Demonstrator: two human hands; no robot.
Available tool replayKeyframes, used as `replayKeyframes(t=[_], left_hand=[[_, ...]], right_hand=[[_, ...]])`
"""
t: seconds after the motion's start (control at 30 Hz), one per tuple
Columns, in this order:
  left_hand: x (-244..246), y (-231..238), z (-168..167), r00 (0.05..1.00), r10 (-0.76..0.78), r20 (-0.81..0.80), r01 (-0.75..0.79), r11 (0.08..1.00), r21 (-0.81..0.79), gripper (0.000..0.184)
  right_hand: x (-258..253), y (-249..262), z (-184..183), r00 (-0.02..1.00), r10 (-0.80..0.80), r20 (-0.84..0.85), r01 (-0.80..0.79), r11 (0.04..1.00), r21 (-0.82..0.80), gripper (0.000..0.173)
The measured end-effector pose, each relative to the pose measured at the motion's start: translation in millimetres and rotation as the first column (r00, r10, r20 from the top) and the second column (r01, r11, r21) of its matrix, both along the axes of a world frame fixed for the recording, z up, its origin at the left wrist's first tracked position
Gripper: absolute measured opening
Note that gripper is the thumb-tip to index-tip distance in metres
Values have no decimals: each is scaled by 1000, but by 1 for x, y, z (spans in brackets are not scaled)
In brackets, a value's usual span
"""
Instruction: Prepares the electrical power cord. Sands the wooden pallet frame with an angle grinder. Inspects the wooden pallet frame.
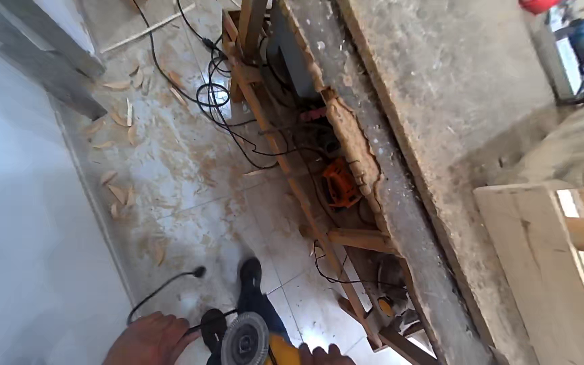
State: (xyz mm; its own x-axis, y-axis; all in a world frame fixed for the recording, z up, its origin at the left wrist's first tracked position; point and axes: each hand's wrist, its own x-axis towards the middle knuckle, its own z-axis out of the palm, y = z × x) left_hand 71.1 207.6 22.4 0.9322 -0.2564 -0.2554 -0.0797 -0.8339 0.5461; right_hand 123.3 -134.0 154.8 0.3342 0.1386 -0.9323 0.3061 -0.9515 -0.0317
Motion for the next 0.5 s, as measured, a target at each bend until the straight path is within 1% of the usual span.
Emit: replayKeyframes(t=[0.03, 0.07, 0.1, 0.13, 0.17, 0.23, 0.27, 0.3, 0.33, 0.37, 0.43, 0.5], left_hand=[[8, 9, 8, 999, 38, -38, -37, 999, 14, 44], [16, 18, 11, 985, 123, -123, -123, 992, 7, 42], [20, 26, 9, 949, 224, -224, -229, 973, 3, 41], [25, 37, -1, 912, 295, -284, -304, 953, 12, 41], [37, 47, -19, 895, 329, -303, -336, 941, 28, 41], [74, 61, -56, 916, 297, -271, -305, 952, 12, 44], [99, 62, -66, 940, 257, -225, -269, 963, -22, 46], [126, 59, -67, 963, 219, -158, -231, 971, -62, 48], [152, 55, -57, 979, 193, -67, -199, 974, -104, 49], [182, 51, -38, 985, 169, 17, -165, 976, -144, 49], [227, 55, 12, 983, 115, 140, -86, 976, -198, 47], [243, 75, 55, 986, 91, 138, -53, 964, -261, 40]], right_hand=[[15, 6, -9, 1000, 8, 16, -8, 1000, 24, 49], [32, 11, -14, 999, 26, 19, -27, 998, 54, 51], [44, 16, -14, 999, 45, 4, -45, 995, 93, 53], [53, 20, -13, 998, 62, -3, -61, 987, 149, 53], [65, 25, -14, 997, 76, 14, -77, 972, 220, 50], [88, 38, -18, 993, 105, 45, -114, 934, 338, 41], [97, 46, -19, 993, 116, 38, -122, 930, 348, 40], [101, 55, -20, 994, 110, 16, -109, 937, 332, 39], [102, 63, -21, 995, 88, -39, -73, 953, 293, 40], [103, 69, -28, 995, 60, -85, -37, 969, 245, 42], [112, 76, -45, 981, -51, -186, 70, 993, 98, 50], [127, 79, -62, 958, -196, -212, 189, 981, -52, 64]])
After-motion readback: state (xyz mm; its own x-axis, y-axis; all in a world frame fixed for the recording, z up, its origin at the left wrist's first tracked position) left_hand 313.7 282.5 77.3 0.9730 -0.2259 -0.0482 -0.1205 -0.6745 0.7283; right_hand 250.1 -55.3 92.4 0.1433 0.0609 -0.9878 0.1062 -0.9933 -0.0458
